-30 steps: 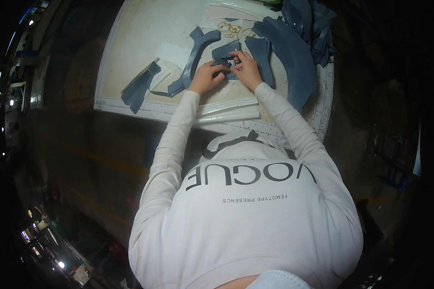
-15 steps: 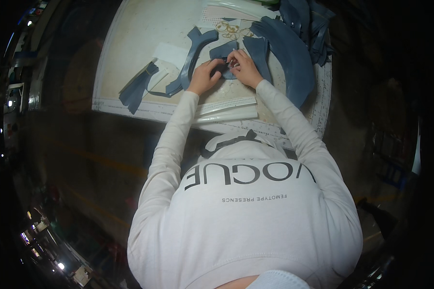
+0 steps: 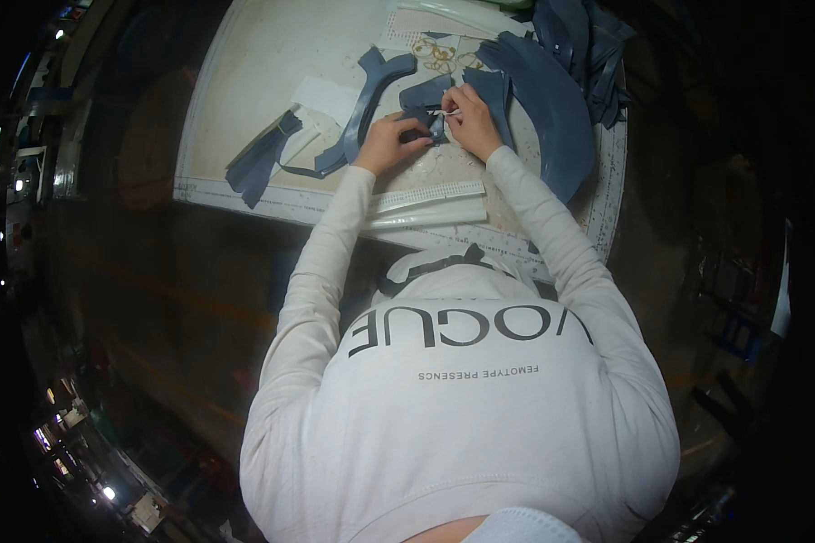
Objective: The person repeatedly picks small adhesive strips from a white roll and presses them onto the edges of several blue fabric pieces laid on a table. The person handles each piece one at a time, aligning and smoothing the strips along the edges.
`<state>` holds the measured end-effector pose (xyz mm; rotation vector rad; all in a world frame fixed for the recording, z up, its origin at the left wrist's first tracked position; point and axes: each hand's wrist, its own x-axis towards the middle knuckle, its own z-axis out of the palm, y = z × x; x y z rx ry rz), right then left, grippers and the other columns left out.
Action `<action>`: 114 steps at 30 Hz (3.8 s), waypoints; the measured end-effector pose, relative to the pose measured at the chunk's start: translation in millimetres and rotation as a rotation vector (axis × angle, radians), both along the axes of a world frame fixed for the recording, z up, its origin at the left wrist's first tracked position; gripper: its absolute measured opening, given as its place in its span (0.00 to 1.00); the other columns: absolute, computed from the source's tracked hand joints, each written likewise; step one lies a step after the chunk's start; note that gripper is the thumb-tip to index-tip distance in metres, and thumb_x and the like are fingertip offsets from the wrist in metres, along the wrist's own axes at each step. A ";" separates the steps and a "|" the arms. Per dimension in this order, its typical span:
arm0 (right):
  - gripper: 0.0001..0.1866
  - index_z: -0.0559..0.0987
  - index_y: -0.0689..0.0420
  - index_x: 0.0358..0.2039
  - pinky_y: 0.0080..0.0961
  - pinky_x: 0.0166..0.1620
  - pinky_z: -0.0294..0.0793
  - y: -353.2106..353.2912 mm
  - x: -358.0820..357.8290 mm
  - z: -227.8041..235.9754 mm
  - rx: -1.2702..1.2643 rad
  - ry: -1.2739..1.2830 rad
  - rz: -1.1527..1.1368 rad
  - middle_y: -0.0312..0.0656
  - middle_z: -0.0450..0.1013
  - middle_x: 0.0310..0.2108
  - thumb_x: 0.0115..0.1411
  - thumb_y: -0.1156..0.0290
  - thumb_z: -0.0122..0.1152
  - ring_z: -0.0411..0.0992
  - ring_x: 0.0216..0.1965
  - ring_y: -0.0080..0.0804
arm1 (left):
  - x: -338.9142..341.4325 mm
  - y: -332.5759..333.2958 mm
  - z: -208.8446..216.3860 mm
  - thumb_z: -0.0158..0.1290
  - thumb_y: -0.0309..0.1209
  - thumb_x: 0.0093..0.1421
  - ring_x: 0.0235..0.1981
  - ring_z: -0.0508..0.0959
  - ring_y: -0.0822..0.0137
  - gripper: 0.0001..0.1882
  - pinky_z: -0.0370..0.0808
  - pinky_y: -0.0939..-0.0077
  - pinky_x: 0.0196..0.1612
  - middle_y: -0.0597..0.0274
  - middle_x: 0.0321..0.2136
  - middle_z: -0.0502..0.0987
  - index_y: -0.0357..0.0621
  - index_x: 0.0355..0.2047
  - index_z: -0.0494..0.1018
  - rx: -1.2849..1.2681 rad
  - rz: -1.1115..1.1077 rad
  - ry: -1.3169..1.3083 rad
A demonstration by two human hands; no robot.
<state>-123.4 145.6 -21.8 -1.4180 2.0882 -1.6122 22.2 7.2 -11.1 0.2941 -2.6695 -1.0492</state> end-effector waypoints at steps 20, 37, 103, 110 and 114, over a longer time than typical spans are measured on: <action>0.13 0.72 0.59 0.30 0.27 0.32 0.72 10.7 -3.5 -5.1 0.159 0.044 0.112 0.42 0.63 0.30 0.45 0.89 0.56 0.70 0.29 0.34 | -3.5 -10.4 -2.3 0.68 0.36 0.46 0.30 0.78 0.59 0.14 0.74 0.71 0.34 0.56 0.29 0.77 0.50 0.33 0.81 -0.036 -0.067 -0.015; 0.13 0.69 0.60 0.28 0.32 0.35 0.69 7.3 2.5 1.5 0.095 0.032 0.242 0.44 0.62 0.29 0.44 0.92 0.49 0.69 0.31 0.41 | -2.9 1.7 -4.3 0.58 0.31 0.49 0.29 0.78 0.54 0.13 0.74 0.68 0.34 0.52 0.31 0.77 0.44 0.36 0.75 0.052 0.070 0.121; 0.10 0.82 0.55 0.32 0.40 0.41 0.77 -4.5 -40.2 32.3 0.582 0.234 -0.232 0.49 0.79 0.31 0.55 0.63 0.64 0.77 0.35 0.52 | 140.3 -138.2 -12.6 0.60 0.36 0.47 0.29 0.77 0.59 0.11 0.68 0.62 0.41 0.62 0.27 0.78 0.46 0.29 0.78 -0.453 0.622 -0.132; 0.12 0.83 0.55 0.28 0.39 0.40 0.77 -2.3 -27.9 37.3 0.811 0.200 -0.114 0.48 0.79 0.31 0.54 0.59 0.66 0.78 0.36 0.46 | 130.0 -139.9 14.6 0.58 0.34 0.49 0.29 0.79 0.57 0.07 0.72 0.65 0.36 0.58 0.25 0.79 0.45 0.28 0.78 -0.360 0.758 0.047; 0.12 0.83 0.56 0.29 0.35 0.38 0.77 3.6 -26.3 47.2 0.693 0.140 -0.099 0.47 0.79 0.27 0.54 0.60 0.66 0.78 0.32 0.43 | 125.4 -135.6 37.1 0.57 0.31 0.54 0.32 0.81 0.59 0.07 0.75 0.68 0.38 0.56 0.29 0.81 0.40 0.31 0.76 -0.157 0.864 0.274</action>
